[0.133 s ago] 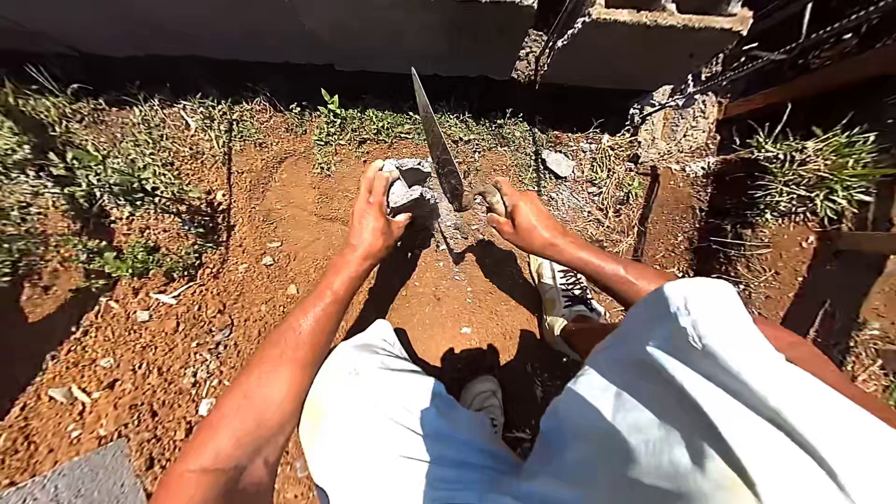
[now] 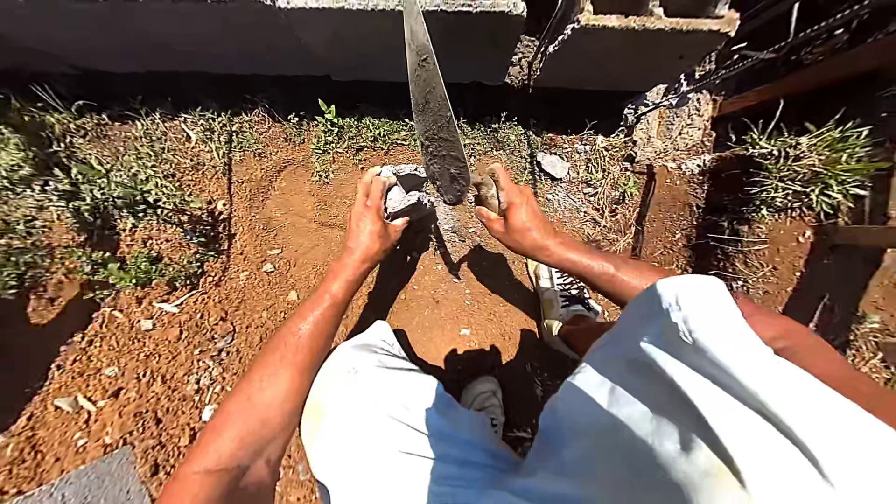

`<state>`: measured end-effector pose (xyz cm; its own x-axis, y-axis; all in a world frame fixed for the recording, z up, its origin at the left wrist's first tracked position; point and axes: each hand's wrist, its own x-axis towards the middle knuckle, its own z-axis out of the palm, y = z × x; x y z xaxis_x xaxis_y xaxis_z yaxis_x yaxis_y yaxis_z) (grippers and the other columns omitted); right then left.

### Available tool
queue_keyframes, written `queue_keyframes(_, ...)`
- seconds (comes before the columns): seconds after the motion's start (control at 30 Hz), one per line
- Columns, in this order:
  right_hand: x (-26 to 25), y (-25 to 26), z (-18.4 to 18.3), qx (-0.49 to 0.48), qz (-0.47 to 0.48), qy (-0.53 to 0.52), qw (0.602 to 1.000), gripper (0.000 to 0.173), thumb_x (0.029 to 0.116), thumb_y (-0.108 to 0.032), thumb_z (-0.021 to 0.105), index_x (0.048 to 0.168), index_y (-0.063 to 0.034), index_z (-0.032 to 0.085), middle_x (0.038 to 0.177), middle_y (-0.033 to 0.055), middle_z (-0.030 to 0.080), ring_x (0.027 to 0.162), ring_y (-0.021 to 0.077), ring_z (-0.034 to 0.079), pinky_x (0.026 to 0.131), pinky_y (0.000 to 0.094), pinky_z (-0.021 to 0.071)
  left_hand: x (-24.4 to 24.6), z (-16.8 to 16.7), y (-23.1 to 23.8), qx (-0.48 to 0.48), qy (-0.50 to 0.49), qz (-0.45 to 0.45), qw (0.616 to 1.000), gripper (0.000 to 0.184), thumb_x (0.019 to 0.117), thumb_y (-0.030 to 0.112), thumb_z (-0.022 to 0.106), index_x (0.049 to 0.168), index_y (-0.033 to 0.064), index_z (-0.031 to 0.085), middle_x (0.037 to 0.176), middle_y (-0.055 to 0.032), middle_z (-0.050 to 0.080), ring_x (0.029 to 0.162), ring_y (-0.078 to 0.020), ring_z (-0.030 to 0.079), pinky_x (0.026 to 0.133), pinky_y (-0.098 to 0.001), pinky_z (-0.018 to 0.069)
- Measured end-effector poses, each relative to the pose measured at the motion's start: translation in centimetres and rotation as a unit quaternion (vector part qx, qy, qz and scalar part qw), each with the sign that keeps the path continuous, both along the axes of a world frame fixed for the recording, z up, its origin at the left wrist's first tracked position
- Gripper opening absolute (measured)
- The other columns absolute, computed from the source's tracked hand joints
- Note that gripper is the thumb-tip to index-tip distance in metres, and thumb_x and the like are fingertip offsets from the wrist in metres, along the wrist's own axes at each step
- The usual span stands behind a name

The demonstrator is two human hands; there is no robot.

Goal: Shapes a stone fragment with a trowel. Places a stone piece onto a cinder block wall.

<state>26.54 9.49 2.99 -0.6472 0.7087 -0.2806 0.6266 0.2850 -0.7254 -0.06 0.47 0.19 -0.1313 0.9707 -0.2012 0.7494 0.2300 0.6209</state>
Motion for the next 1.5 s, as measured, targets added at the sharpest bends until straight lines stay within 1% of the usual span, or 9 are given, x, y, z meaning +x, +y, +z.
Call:
queue_keyframes(0.2, 1.8, -1.1, -5.0, -0.097, 0.065, -0.090, 0.989, 0.048, 0.1001, -0.023, 0.063, 0.142, -0.0030, 0.049, 0.096, 0.0223, 0.070, 0.089, 0.0412, 0.071, 0.080, 0.0617, 0.0557, -0.3, -0.2, 0.1, 0.007, 0.006, -0.009, 1.000, 0.068, 0.0762, 0.009, 0.086, 0.137, -0.0011, 0.057, 0.156, -0.0262, 0.039, 0.138, -0.0412, 0.049, 0.111, -0.0551, 0.0461)
queue_keyframes(0.37, 1.8, 1.4, -2.1, -0.056, -0.042, -0.034, 0.997, 0.053, 0.0973, -0.024, 0.063, 0.143, -0.0015, 0.048, 0.093, 0.0200, 0.070, 0.084, 0.0370, 0.071, 0.078, 0.0586, 0.0563, -1.9, 4.7, 1.8, -0.136, -0.164, 0.061, 0.975, 0.067, 0.0988, 0.047, 0.064, 0.153, 0.0145, 0.042, 0.157, -0.0108, 0.044, 0.133, -0.0242, 0.056, 0.105, -0.0489, 0.0519)
queue_keyframes(0.47, 3.1, 1.1, -3.1, -0.077, -0.102, -0.016, 0.992, 0.049, 0.0964, -0.022, 0.064, 0.139, -0.0005, 0.053, 0.099, 0.0207, 0.070, 0.090, 0.0353, 0.071, 0.083, 0.0578, 0.0562, -3.0, 5.0, 4.7, -0.153, -0.181, 0.202, 0.950, 0.063, 0.1042, 0.060, 0.043, 0.143, 0.0119, 0.051, 0.136, -0.0187, 0.059, 0.113, -0.0347, 0.066, 0.090, -0.0572, 0.0563)
queue_keyframes(0.6, 4.8, -0.1, -4.0, -0.146, -0.140, -0.023, 0.979, 0.046, 0.0970, -0.020, 0.065, 0.137, -0.0005, 0.053, 0.103, 0.0210, 0.068, 0.090, 0.0334, 0.069, 0.082, 0.0568, 0.0562, -3.6, 0.9, 7.4, -0.272, -0.217, 0.236, 0.908, 0.070, 0.1029, 0.066, 0.038, 0.148, 0.0135, 0.048, 0.140, -0.0241, 0.056, 0.117, -0.0412, 0.063, 0.092, -0.0617, 0.0539)
queue_keyframes(0.77, 5.8, -0.2, -4.6, -0.213, -0.154, -0.021, 0.964, 0.050, 0.0979, -0.021, 0.066, 0.141, -0.0003, 0.052, 0.113, 0.0240, 0.068, 0.100, 0.0360, 0.069, 0.091, 0.0587, 0.0549, 0.3, -0.4, 3.6, -0.257, -0.280, 0.250, 0.891, 0.042, 0.1063, 0.043, 0.045, 0.130, 0.0100, 0.054, 0.105, -0.0146, 0.067, 0.086, -0.0252, 0.069, 0.072, -0.0470, 0.0592)
queue_keyframes(0.97, 4.2, -1.3, -5.8, -0.340, -0.188, 0.063, 0.919, 0.049, 0.0988, -0.017, 0.063, 0.143, -0.0023, 0.048, 0.101, 0.0168, 0.068, 0.077, 0.0233, 0.069, 0.072, 0.0436, 0.0610, 4.0, -0.8, -2.9, -0.200, -0.139, 0.152, 0.958, 0.073, 0.0809, 0.021, 0.086, 0.143, 0.0118, 0.048, 0.141, -0.0215, 0.054, 0.118, -0.0378, 0.062, 0.095, -0.0627, 0.0530)
queue_keyframes(1.1, 4.4, -1.0, -6.2, -0.331, -0.168, 0.047, 0.927, 0.049, 0.0984, -0.019, 0.064, 0.142, -0.0024, 0.049, 0.102, 0.0174, 0.067, 0.080, 0.0242, 0.069, 0.073, 0.0443, 0.0601, 2.4, -1.8, -1.9, -0.238, -0.158, 0.171, 0.943, 0.082, 0.0859, 0.026, 0.083, 0.152, 0.0165, 0.036, 0.140, -0.0264, 0.054, 0.100, -0.0392, 0.071, 0.081, -0.0580, 0.0620)
queue_keyframes(1.27, 7.0, -1.2, -6.2, -0.301, -0.169, 0.015, 0.938, 0.051, 0.0962, -0.017, 0.068, 0.142, -0.0023, 0.050, 0.114, 0.0208, 0.067, 0.093, 0.0290, 0.069, 0.084, 0.0511, 0.0582, 0.5, -2.3, 1.6, -0.340, -0.259, 0.138, 0.894, 0.055, 0.0986, 0.043, 0.066, 0.143, 0.0136, 0.052, 0.128, -0.0192, 0.063, 0.109, -0.0334, 0.065, 0.088, -0.0564, 0.0545)
queue_keyframes(1.5, 10.3, -2.5, -7.2, -0.309, -0.216, 0.066, 0.924, 0.053, 0.0951, -0.011, 0.065, 0.145, -0.0022, 0.048, 0.106, 0.0172, 0.066, 0.079, 0.0204, 0.066, 0.072, 0.0410, 0.0589, 0.9, -1.5, 1.7, -0.316, -0.331, 0.056, 0.887, 0.040, 0.0899, 0.008, 0.076, 0.125, 0.0051, 0.057, 0.107, -0.0132, 0.069, 0.090, -0.0213, 0.071, 0.079, -0.0413, 0.0616)
